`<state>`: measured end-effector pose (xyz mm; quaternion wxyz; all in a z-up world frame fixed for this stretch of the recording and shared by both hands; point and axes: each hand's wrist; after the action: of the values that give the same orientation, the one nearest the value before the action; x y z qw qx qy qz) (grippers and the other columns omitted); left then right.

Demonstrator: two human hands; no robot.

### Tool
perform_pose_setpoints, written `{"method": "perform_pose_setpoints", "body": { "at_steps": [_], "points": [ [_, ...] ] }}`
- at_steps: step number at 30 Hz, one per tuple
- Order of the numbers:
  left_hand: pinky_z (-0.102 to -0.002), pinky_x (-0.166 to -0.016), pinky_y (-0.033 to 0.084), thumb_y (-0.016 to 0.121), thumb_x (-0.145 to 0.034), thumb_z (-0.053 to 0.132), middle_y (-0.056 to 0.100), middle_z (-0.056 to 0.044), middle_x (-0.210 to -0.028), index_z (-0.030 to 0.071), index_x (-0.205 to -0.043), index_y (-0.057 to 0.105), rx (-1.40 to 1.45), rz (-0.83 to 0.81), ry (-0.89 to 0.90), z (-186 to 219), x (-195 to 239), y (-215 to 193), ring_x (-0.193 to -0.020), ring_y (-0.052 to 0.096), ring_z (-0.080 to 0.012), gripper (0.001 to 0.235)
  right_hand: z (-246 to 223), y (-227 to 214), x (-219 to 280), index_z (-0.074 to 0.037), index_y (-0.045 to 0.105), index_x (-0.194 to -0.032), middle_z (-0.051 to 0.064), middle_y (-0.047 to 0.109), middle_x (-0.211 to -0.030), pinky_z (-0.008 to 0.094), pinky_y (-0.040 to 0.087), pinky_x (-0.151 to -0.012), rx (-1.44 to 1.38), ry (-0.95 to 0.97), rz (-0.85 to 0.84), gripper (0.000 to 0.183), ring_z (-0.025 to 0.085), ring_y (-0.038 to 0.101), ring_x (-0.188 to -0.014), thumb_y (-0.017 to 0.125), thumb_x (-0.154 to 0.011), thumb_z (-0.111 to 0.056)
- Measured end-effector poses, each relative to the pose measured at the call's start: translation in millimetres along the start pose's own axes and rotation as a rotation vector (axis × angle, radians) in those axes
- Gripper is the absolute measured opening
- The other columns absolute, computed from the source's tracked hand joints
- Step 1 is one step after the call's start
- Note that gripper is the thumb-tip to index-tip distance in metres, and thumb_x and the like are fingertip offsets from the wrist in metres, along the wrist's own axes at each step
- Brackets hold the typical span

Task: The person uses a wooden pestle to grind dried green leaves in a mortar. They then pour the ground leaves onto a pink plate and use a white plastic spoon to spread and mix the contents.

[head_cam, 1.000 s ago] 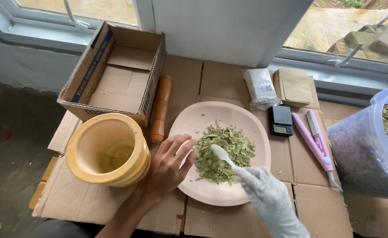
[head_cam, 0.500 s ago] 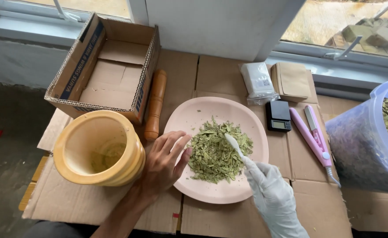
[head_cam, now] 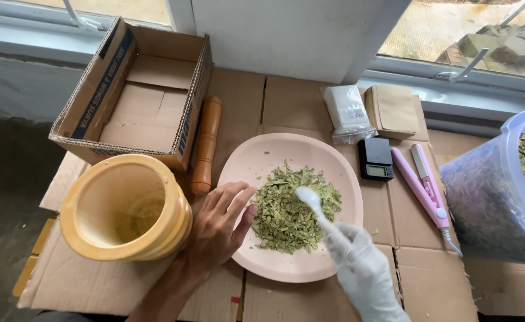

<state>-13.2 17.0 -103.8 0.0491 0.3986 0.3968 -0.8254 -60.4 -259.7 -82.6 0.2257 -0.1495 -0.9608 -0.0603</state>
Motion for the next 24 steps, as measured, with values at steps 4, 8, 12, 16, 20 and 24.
{"method": "perform_pose_setpoints", "body": {
  "at_steps": [4, 8, 12, 16, 20, 24],
  "points": [
    [-0.048, -0.104, 0.058, 0.06, -0.113, 0.018, 0.076, -0.017, -0.127, 0.001, -0.133, 0.071, 0.004, 0.007, -0.003, -1, 1, 1, -0.117, 0.071, -0.0347, 0.028, 28, -22, -13, 0.019, 0.064, -0.134, 0.024, 0.067, -0.118, 0.025, 0.052, -0.096, -0.249, 0.133, 0.001, 0.04, 0.021, 0.066, -0.106, 0.07, -0.096, 0.009],
    [-0.048, -0.104, 0.058, 0.061, -0.113, 0.017, 0.075, -0.017, -0.128, 0.001, -0.134, 0.07, 0.02, 0.001, -0.011, -1, 0, 1, -0.118, 0.071, -0.0346, 0.028, -9, 12, -9, -0.009, 0.063, -0.145, 0.014, 0.067, -0.123, 0.039, 0.056, -0.084, 0.45, -0.501, -0.038, 0.047, 0.024, 0.065, -0.102, 0.07, -0.099, -0.01],
    [-0.048, -0.104, 0.057, 0.062, -0.112, 0.016, 0.075, -0.018, -0.127, -0.001, -0.131, 0.07, 0.03, 0.014, -0.004, 0, 0, 0, -0.116, 0.07, -0.0354, 0.027, 22, -9, -10, -0.026, 0.062, -0.154, 0.005, 0.075, -0.123, 0.029, 0.064, -0.075, 0.941, -1.149, -0.306, 0.049, 0.016, 0.076, -0.097, 0.068, -0.106, -0.014],
    [-0.048, -0.104, 0.058, 0.061, -0.113, 0.016, 0.075, -0.018, -0.126, 0.0, -0.134, 0.069, 0.028, 0.006, -0.003, -4, 1, 1, -0.118, 0.071, -0.035, 0.028, 18, -10, 9, 0.011, 0.082, -0.118, 0.017, 0.08, -0.109, 0.028, 0.051, -0.09, 0.054, -0.105, 0.223, 0.027, 0.018, 0.069, -0.098, 0.08, -0.094, 0.001],
    [-0.047, -0.103, 0.059, 0.063, -0.112, 0.016, 0.075, -0.017, -0.126, 0.001, -0.133, 0.069, 0.024, 0.01, -0.003, -1, 1, 0, -0.118, 0.071, -0.0344, 0.027, 54, -30, -4, 0.012, 0.069, -0.129, 0.029, 0.077, -0.125, 0.032, 0.062, -0.105, 0.166, -0.777, 0.086, 0.027, 0.031, 0.078, -0.114, 0.067, -0.102, 0.008],
    [-0.047, -0.103, 0.058, 0.062, -0.112, 0.016, 0.075, -0.018, -0.128, 0.001, -0.134, 0.069, 0.012, 0.005, 0.001, -1, 0, -1, -0.118, 0.071, -0.0348, 0.027, 27, -33, 27, -0.012, 0.081, -0.133, 0.007, 0.08, -0.114, 0.021, 0.058, -0.107, 0.767, -1.011, 0.057, 0.034, 0.014, 0.078, -0.105, 0.067, -0.103, -0.004]
  ]
}}
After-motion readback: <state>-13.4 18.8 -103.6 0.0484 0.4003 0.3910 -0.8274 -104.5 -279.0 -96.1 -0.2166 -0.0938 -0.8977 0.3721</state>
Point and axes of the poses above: each hand's wrist, its own x-axis away from the middle knuckle, its own y-axis out of the palm, z = x × y
